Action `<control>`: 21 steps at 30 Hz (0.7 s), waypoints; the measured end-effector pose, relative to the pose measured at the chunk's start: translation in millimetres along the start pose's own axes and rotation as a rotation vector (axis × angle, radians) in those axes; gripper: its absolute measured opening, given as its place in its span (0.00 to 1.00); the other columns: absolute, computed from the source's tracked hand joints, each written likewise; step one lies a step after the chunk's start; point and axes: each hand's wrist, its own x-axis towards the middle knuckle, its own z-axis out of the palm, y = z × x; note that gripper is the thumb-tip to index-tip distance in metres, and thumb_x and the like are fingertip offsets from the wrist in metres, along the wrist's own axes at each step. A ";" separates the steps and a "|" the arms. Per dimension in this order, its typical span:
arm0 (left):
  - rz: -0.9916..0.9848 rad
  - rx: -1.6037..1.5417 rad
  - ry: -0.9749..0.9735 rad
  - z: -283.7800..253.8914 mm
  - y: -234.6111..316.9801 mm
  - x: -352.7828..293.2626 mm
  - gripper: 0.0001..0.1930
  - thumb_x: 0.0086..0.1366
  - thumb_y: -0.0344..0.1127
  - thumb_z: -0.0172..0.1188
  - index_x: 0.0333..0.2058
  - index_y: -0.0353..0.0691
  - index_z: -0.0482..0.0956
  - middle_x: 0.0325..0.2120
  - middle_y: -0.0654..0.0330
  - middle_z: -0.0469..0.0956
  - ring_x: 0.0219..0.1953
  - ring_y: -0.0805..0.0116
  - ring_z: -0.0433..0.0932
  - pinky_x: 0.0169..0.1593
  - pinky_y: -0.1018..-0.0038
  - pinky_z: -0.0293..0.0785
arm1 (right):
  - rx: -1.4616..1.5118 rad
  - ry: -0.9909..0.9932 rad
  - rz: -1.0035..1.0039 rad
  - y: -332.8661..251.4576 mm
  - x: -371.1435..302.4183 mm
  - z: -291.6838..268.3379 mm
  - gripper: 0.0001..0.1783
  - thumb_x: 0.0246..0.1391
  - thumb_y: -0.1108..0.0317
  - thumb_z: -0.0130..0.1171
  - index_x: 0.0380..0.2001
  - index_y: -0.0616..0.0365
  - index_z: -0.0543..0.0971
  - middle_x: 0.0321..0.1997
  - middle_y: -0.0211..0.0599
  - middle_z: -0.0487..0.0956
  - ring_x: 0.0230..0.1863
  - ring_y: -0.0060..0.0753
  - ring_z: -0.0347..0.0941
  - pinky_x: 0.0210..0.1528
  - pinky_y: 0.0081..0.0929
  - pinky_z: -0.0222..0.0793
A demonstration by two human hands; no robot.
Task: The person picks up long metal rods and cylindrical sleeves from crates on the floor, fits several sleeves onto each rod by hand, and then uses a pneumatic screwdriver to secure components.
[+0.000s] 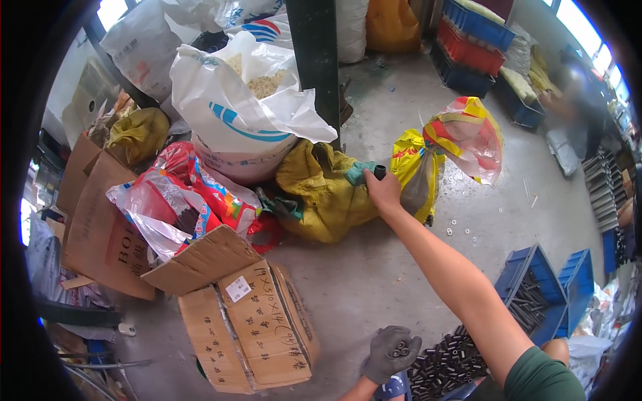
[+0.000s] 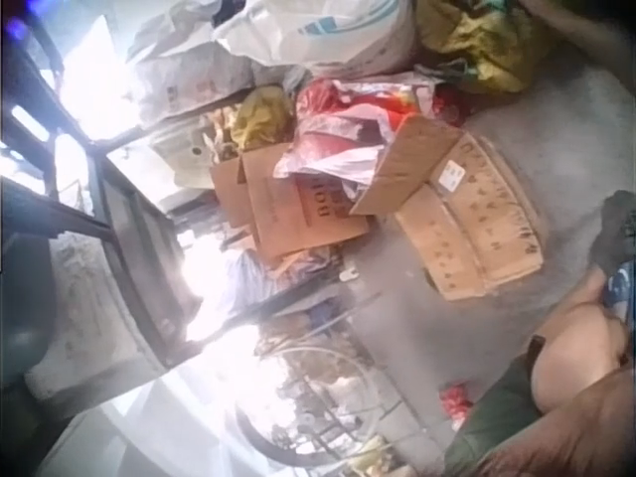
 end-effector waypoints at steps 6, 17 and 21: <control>0.026 0.041 -0.023 -2.7 6.1 3.8 0.13 0.53 0.24 0.77 0.27 0.41 0.77 0.25 0.53 0.82 0.32 0.55 0.86 0.38 0.65 0.82 | 0.566 -0.327 0.036 -97.8 0.2 6.6 0.15 0.58 0.58 0.71 0.36 0.61 0.85 0.28 0.25 0.79 0.27 0.18 0.72 0.31 0.25 0.68; -0.054 0.012 0.022 1.6 -2.5 10.1 0.14 0.53 0.23 0.76 0.32 0.39 0.78 0.30 0.51 0.84 0.32 0.56 0.85 0.37 0.67 0.81 | -0.325 -0.279 -0.651 -80.2 45.1 125.1 0.21 0.55 0.52 0.67 0.44 0.57 0.84 0.51 0.50 0.85 0.54 0.59 0.81 0.57 0.50 0.76; -0.102 -0.032 -0.037 -1.6 3.4 15.8 0.15 0.52 0.23 0.76 0.32 0.38 0.77 0.30 0.50 0.83 0.31 0.53 0.85 0.36 0.64 0.81 | -0.414 -0.605 -0.139 -67.5 55.2 146.0 0.27 0.57 0.51 0.66 0.52 0.61 0.83 0.57 0.52 0.84 0.61 0.59 0.78 0.66 0.47 0.73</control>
